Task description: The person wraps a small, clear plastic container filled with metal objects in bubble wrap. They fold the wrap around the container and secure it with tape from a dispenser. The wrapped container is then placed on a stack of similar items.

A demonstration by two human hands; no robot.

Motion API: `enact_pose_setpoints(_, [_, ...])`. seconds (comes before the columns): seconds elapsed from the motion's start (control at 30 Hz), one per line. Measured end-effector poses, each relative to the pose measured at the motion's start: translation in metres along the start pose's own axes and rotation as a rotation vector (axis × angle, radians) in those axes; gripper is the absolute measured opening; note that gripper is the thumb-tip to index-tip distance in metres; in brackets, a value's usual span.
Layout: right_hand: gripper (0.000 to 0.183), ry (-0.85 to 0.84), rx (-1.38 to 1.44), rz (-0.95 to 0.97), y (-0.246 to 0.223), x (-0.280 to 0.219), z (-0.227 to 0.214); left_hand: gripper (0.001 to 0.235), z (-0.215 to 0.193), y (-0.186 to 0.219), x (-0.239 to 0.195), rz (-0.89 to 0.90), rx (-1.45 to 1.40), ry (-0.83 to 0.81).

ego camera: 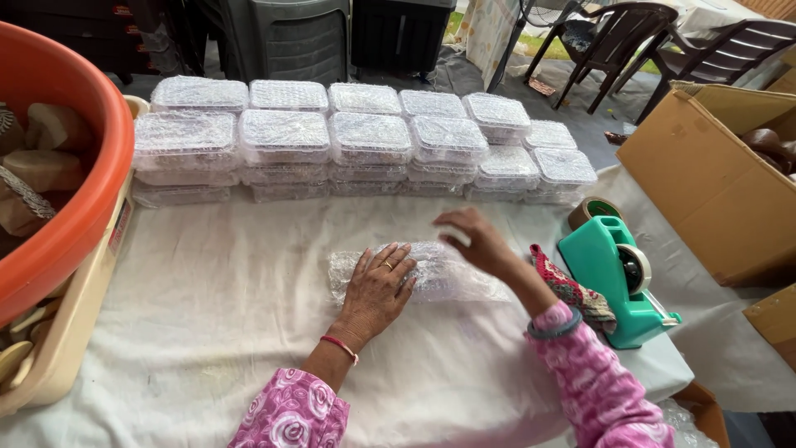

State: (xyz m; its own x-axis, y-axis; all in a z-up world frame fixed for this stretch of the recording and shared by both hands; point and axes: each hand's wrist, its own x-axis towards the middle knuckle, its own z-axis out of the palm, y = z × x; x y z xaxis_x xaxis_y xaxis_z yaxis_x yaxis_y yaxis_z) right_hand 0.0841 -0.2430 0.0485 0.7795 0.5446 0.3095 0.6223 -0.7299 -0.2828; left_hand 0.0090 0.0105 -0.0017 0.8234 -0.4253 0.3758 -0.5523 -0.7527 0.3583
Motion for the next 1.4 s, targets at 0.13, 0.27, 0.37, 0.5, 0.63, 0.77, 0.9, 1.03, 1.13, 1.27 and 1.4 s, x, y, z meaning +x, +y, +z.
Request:
enact_pose_setpoints(0.13, [0.031, 0.013, -0.145, -0.180, -0.011, -0.022, -0.001, 0.043, -0.002, 0.001, 0.000, 0.001, -0.002, -0.003])
enact_pose_setpoints(0.27, [0.020, 0.215, -0.073, 0.031, 0.067, -0.061, -0.004, 0.041, -0.012, 0.005, -0.001, -0.004, -0.024, -0.014])
enact_pose_setpoints(0.37, [0.023, 0.299, 0.162, 0.297, 0.033, -0.073, -0.031, 0.041, -0.012, 0.005, 0.001, -0.022, -0.034, -0.023])
enact_pose_setpoints(0.5, [0.043, 0.114, 0.157, 0.151, -0.010, -0.081, -0.037, 0.041, -0.007, 0.004, 0.001, -0.031, -0.020, -0.038])
enact_pose_setpoints(0.63, [0.039, -0.031, 0.116, 0.402, 0.017, -0.087, -0.035, 0.041, -0.008, 0.003, 0.001, -0.038, 0.004, -0.045])
enact_pose_setpoints(0.77, [0.027, -0.002, -0.006, 0.633, 0.033, -0.108, -0.055, 0.041, -0.009, 0.002, 0.001, -0.031, 0.007, -0.043])
enact_pose_setpoints(0.9, [0.035, 0.302, -0.016, 0.522, -0.013, -0.113, -0.065, 0.041, -0.009, 0.002, 0.003, -0.023, 0.003, -0.042])
enact_pose_setpoints(1.03, [0.038, 0.282, -0.207, 0.081, -0.029, -0.107, -0.048, 0.040, -0.006, 0.001, 0.001, -0.011, 0.011, -0.035])
enact_pose_setpoints(1.13, [0.030, 0.016, -0.499, 0.218, 0.012, -0.116, -0.032, 0.040, -0.003, 0.000, 0.001, -0.009, 0.019, -0.025])
enact_pose_setpoints(1.27, [0.025, 0.026, -0.520, 0.529, 0.014, -0.119, -0.045, 0.041, -0.010, 0.002, 0.002, -0.028, 0.000, -0.019])
enact_pose_setpoints(1.4, [0.032, 0.135, -0.195, 0.649, 0.008, -0.103, -0.052, 0.040, -0.008, 0.004, 0.001, -0.026, -0.007, -0.044])
